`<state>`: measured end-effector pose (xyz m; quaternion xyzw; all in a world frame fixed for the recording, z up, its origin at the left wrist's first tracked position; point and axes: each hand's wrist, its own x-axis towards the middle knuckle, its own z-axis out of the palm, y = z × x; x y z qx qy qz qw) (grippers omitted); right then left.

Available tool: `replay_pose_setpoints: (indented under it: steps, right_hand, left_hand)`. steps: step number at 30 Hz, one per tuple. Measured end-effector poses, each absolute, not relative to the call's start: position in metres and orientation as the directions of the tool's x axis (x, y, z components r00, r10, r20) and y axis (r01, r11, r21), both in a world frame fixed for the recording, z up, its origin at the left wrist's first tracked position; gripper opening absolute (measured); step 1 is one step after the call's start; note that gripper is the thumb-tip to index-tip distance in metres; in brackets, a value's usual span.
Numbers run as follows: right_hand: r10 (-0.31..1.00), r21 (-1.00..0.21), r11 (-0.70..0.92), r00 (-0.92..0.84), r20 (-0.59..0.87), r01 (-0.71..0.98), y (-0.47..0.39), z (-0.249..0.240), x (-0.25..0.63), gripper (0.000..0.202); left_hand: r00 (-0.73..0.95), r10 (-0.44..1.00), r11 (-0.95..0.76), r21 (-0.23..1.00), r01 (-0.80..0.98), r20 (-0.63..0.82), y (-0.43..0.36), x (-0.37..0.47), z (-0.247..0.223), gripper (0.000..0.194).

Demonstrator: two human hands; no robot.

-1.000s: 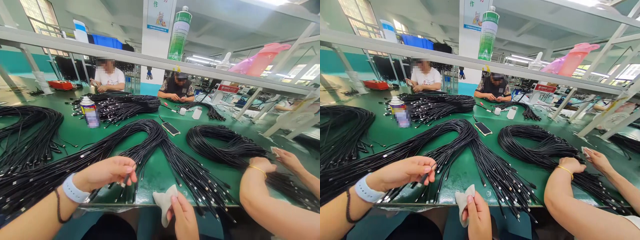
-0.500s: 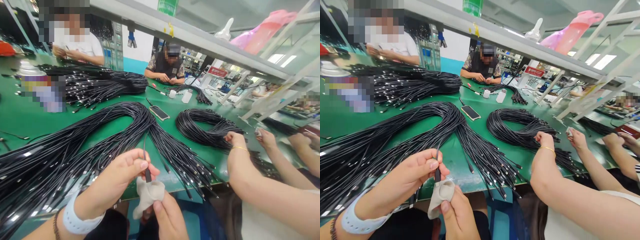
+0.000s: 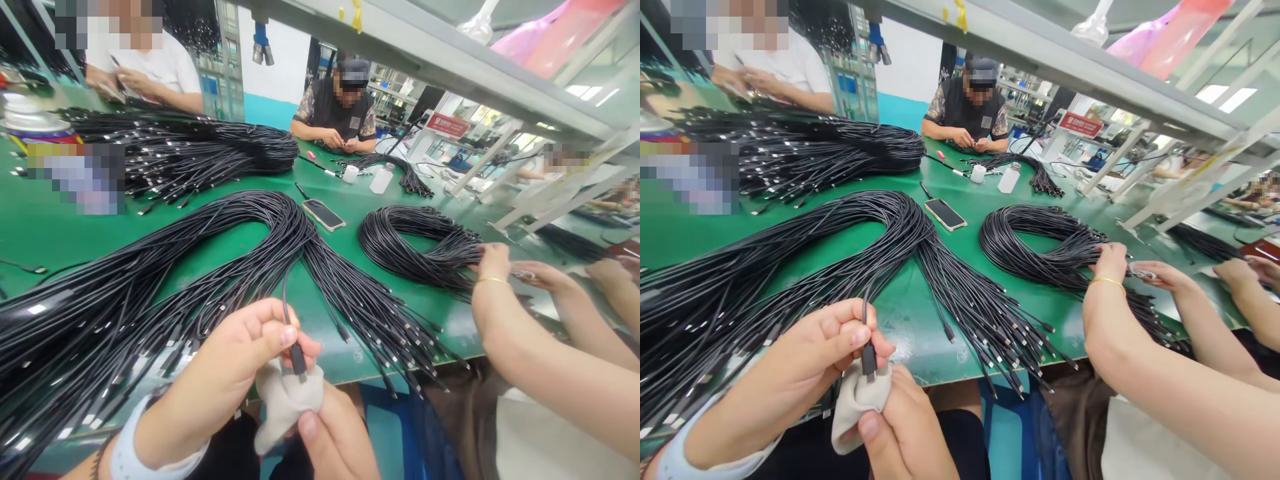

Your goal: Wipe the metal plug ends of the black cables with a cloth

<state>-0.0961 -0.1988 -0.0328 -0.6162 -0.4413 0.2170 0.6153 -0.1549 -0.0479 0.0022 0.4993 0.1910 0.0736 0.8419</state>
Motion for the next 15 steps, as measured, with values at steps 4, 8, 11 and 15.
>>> replay_pose_setpoints:
  steps: [4, 8, 11, 15]
  right_hand:
    - [0.770, -0.975, 0.095, 0.605, 0.201, 0.202, -0.195, -0.038, -0.103, 0.033]
    - [0.755, -0.988, 0.037, 0.643, 0.126, 0.149, -0.195, -0.045, -0.107, 0.034]
    - [0.748, -0.989, 0.068, 0.650, 0.135, 0.128, -0.196, -0.048, -0.107, 0.031]
    - [0.734, -0.985, 0.105, 0.658, 0.169, 0.136, -0.198, -0.043, -0.107, 0.030]
  left_hand:
    - [0.914, 0.314, 0.519, 0.852, 0.062, -0.257, -0.051, -0.158, -0.005, 0.019]
    - [0.884, 0.374, 0.536, 0.843, 0.039, -0.279, -0.060, -0.158, 0.001, 0.020]
    - [0.859, 0.414, 0.553, 0.833, 0.024, -0.300, -0.065, -0.159, 0.009, 0.016]
    - [0.828, 0.450, 0.599, 0.801, -0.004, -0.333, -0.067, -0.161, 0.013, 0.013]
